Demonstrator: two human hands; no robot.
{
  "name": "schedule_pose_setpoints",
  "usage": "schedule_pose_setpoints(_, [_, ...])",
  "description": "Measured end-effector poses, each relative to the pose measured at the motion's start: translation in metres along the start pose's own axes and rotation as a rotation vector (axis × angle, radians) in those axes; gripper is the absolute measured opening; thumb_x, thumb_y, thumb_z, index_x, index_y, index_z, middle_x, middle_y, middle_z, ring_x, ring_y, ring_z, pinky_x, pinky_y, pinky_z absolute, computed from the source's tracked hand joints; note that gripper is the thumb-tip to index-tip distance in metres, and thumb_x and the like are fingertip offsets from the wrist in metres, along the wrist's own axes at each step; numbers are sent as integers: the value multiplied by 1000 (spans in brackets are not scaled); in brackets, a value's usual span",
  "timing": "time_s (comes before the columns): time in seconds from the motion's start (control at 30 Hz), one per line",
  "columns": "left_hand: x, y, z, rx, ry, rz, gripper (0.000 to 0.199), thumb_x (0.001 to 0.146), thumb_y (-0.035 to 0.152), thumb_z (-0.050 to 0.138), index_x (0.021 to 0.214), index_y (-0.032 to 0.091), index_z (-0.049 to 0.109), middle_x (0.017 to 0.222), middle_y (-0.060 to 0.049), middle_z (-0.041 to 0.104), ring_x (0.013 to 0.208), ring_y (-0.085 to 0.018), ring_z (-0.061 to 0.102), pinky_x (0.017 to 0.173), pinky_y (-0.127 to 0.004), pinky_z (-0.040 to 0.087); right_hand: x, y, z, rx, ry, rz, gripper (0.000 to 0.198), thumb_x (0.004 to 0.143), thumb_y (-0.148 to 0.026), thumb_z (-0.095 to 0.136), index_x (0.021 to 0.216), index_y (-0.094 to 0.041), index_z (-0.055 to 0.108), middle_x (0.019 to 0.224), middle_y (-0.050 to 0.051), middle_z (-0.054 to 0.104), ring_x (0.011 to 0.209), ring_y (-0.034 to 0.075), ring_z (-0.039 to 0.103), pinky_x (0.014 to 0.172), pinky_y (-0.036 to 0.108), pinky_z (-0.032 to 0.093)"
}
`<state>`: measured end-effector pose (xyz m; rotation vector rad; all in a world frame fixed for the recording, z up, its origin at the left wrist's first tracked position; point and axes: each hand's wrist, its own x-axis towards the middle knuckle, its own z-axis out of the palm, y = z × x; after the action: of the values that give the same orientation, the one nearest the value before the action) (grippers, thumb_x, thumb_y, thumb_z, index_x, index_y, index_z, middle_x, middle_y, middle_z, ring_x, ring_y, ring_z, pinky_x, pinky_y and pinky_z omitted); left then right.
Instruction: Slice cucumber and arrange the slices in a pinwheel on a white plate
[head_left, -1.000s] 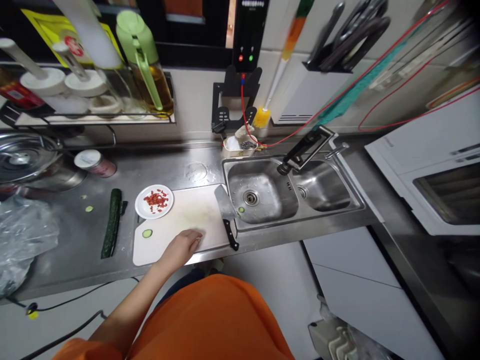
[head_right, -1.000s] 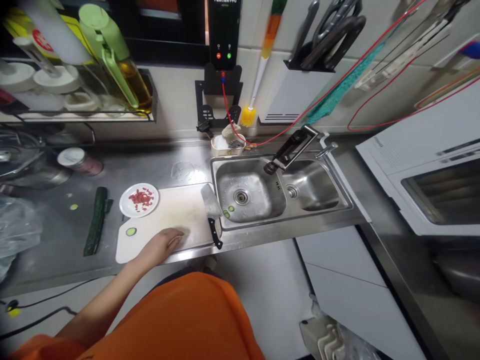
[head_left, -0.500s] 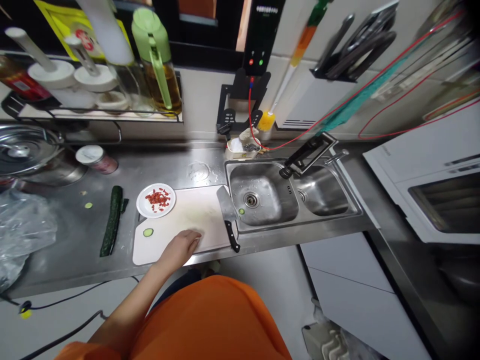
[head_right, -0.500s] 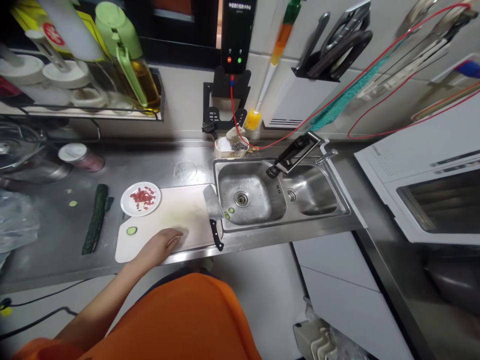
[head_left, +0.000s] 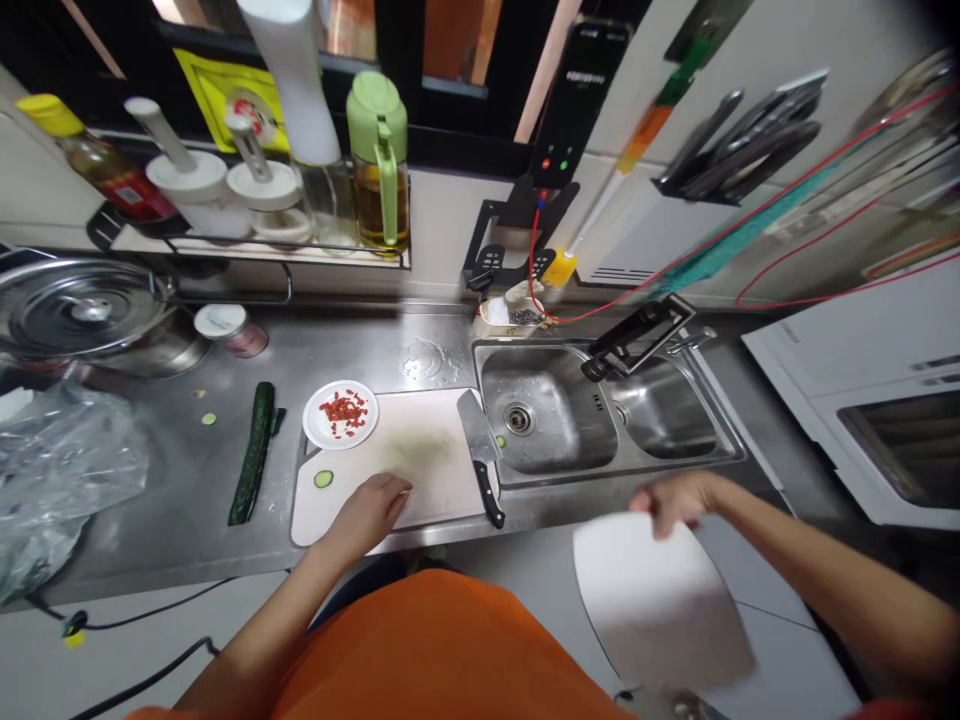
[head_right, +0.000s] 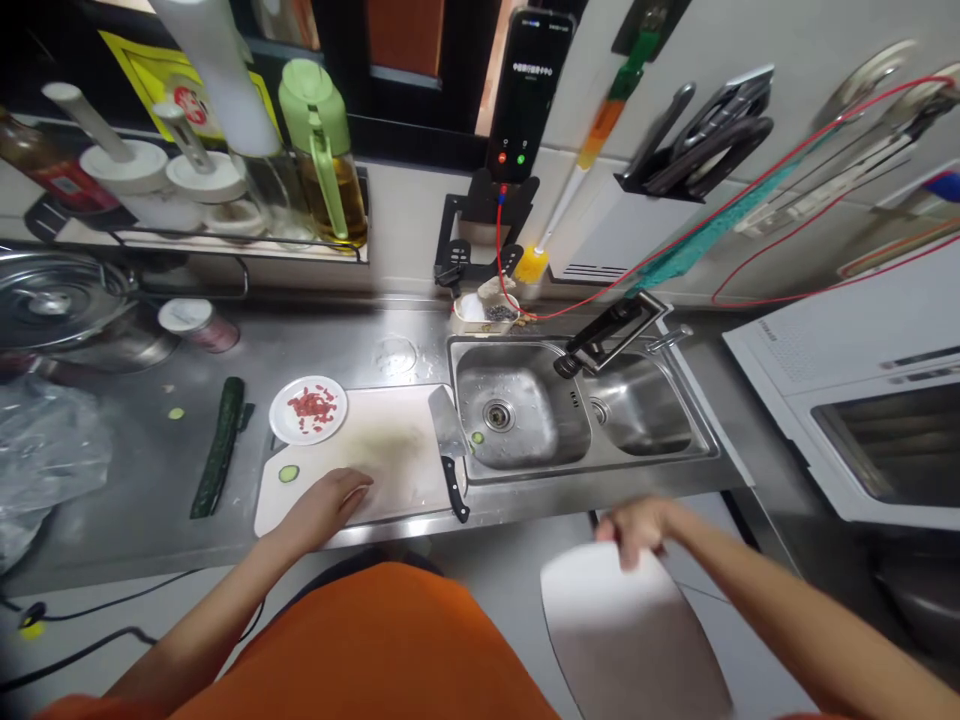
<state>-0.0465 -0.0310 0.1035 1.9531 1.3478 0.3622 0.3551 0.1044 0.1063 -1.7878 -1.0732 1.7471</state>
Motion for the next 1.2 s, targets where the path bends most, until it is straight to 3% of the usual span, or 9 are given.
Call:
schedule_pose_setpoints(0.13, [0,-5,-3,-13,20,-2,29,90,27,39,102,19,64,100,-9,65,96,-19,59,87,-33,46,25,-29,-2,11,-16,3,39,68,-25,74,103,-18,58,67,0,64,53,10,57,46,16,43])
schedule_pose_setpoints(0.23, [-1,-9,-6,-18,40,-23,28,90,27,40,102,19,63,101,-9,65,97,-20,59,88,-33,45,57,-56,10,29,-117,55,41,64,-18,74,102,-18,58,66,-1,64,49,8,54,42,15,39])
schedule_pose_setpoints(0.3, [-3,-11,-8,-25,40,-34,28,90,26,39,103,19,63,101,-9,65,97,-20,58,88,-34,45,83,-71,35,53,-252,117,46,60,-11,74,102,-18,58,67,0,64,47,8,53,40,14,36])
schedule_pose_setpoints(0.33, [-4,-12,-9,-31,35,-39,28,90,26,39,103,19,63,101,-9,65,97,-20,58,88,-34,45,97,-77,52,109,-254,98,46,59,-9,73,101,-18,57,66,-1,63,45,7,50,38,14,34])
schedule_pose_setpoints(0.5, [-10,-17,-13,-60,42,-79,29,90,26,38,102,18,63,101,-10,65,96,-20,59,88,-34,46,157,-84,141,279,-136,56,33,69,-13,69,94,-21,50,54,-8,51,36,3,37,32,12,23])
schedule_pose_setpoints(0.6, [-13,-22,-13,-82,52,-92,29,90,26,38,102,19,63,99,-10,65,95,-20,59,88,-35,46,176,-82,165,300,-105,57,32,71,-13,68,94,-22,47,55,-9,51,37,4,39,33,12,23])
schedule_pose_setpoints(0.9, [-14,-33,-13,-99,65,-114,31,91,30,37,101,20,64,100,-9,66,96,-20,60,88,-35,47,186,-71,169,246,-36,90,33,72,-22,70,95,-23,46,57,-7,52,41,7,46,34,14,30])
schedule_pose_setpoints(1.2, [-10,-31,-13,-97,45,-120,32,90,30,37,101,19,65,101,-10,66,97,-21,60,90,-37,47,195,-70,171,30,65,29,32,66,-25,76,88,-20,54,57,-4,55,46,9,51,38,17,39])
